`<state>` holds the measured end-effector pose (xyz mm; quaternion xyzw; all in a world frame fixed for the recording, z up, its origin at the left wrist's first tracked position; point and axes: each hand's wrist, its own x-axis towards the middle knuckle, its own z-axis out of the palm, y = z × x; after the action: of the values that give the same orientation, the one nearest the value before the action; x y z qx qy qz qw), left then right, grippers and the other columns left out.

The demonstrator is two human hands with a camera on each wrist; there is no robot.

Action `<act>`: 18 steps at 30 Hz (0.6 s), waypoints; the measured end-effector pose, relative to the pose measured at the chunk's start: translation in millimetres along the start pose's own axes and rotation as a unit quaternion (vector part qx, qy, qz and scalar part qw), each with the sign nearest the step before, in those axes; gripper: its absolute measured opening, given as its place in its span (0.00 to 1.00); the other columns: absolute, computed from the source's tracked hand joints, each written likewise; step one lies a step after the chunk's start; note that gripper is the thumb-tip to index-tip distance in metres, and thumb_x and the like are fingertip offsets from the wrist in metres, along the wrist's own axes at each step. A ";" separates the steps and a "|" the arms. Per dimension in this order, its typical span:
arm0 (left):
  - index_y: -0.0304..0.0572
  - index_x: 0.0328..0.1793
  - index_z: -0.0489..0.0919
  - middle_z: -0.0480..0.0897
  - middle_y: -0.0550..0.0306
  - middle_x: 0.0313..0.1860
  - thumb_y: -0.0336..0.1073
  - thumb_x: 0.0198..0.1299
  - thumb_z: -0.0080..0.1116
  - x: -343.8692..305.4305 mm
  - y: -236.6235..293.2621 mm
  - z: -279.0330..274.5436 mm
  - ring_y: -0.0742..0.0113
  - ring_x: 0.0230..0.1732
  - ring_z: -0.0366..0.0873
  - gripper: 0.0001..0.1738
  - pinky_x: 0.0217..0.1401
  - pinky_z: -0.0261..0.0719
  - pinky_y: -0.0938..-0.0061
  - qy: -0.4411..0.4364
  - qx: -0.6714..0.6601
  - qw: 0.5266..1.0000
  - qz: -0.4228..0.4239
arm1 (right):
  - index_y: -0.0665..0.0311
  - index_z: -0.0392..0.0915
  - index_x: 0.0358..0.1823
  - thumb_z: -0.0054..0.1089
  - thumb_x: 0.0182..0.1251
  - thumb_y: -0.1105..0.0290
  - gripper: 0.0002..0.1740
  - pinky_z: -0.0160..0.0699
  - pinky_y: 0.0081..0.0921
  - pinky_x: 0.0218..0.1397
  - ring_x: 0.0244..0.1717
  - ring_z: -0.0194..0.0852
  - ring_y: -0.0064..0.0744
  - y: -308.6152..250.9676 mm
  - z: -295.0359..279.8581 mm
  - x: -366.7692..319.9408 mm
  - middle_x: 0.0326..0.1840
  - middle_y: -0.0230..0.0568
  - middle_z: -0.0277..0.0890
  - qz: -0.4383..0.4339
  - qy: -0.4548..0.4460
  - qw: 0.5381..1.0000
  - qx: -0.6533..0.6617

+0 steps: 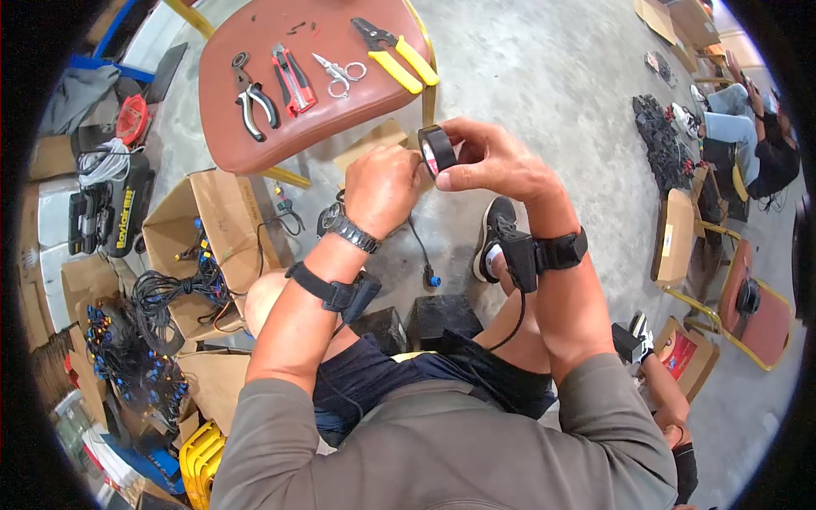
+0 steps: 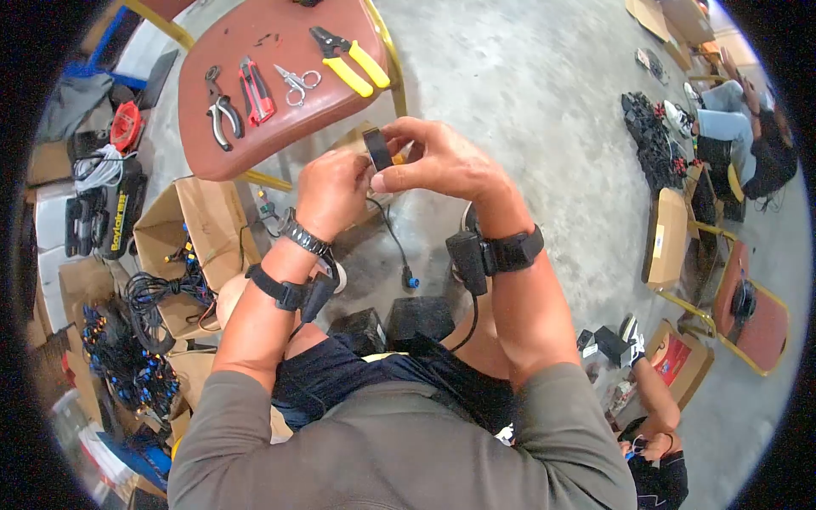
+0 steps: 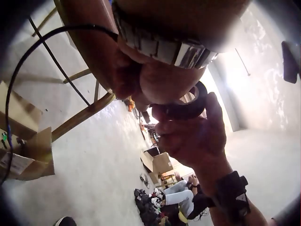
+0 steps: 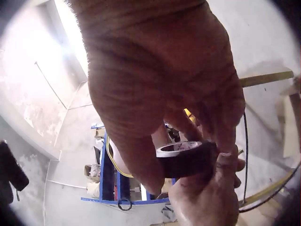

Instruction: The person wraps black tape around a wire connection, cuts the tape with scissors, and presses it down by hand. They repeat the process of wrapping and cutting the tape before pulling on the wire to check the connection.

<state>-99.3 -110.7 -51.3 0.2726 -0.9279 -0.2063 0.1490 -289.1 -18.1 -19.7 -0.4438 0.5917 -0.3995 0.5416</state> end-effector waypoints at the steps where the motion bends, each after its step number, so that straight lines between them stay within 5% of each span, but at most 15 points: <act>1: 0.42 0.31 0.82 0.82 0.49 0.30 0.35 0.55 0.63 0.8 2.4 -1.9 0.45 0.39 0.82 0.05 0.41 0.80 0.53 -0.005 -0.006 1.000 0.003 | 0.68 0.77 0.62 0.79 0.54 0.64 0.34 0.78 0.26 0.51 0.46 0.77 0.25 -1.9 -3.2 -0.1 0.48 0.37 0.81 0.006 -0.010 1.000 -0.012; 10: 0.35 0.35 0.83 0.81 0.43 0.30 0.35 0.64 0.62 -1.9 10.7 -8.5 0.40 0.36 0.79 0.09 0.37 0.76 0.53 -0.021 -0.068 0.996 0.062 | 0.72 0.74 0.65 0.79 0.57 0.60 0.38 0.78 0.25 0.46 0.44 0.77 0.24 11.3 -6.0 5.6 0.46 0.37 0.82 -0.069 -0.010 0.997 0.033; 14: 0.33 0.34 0.82 0.80 0.43 0.28 0.30 0.57 0.62 -4.1 12.4 -9.6 0.42 0.33 0.79 0.05 0.38 0.76 0.57 -0.046 -0.193 0.980 0.027 | 0.75 0.73 0.64 0.77 0.58 0.54 0.40 0.79 0.27 0.45 0.44 0.78 0.27 5.4 -12.1 0.8 0.44 0.41 0.82 -0.064 -0.008 0.998 0.011; 18: 0.31 0.33 0.81 0.81 0.45 0.26 0.28 0.60 0.66 -7.2 17.7 -14.0 0.59 0.24 0.76 0.07 0.32 0.75 0.67 -0.058 -0.227 0.971 -0.050 | 0.76 0.75 0.60 0.76 0.56 0.47 0.42 0.78 0.28 0.39 0.39 0.78 0.28 -6.8 -15.3 -8.1 0.39 0.40 0.81 -0.021 0.013 1.000 0.017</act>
<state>-95.9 -97.3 -32.1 0.2649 -0.8493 -0.4340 0.1423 -303.5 -12.4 -9.5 -0.4417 0.5823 -0.4263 0.5329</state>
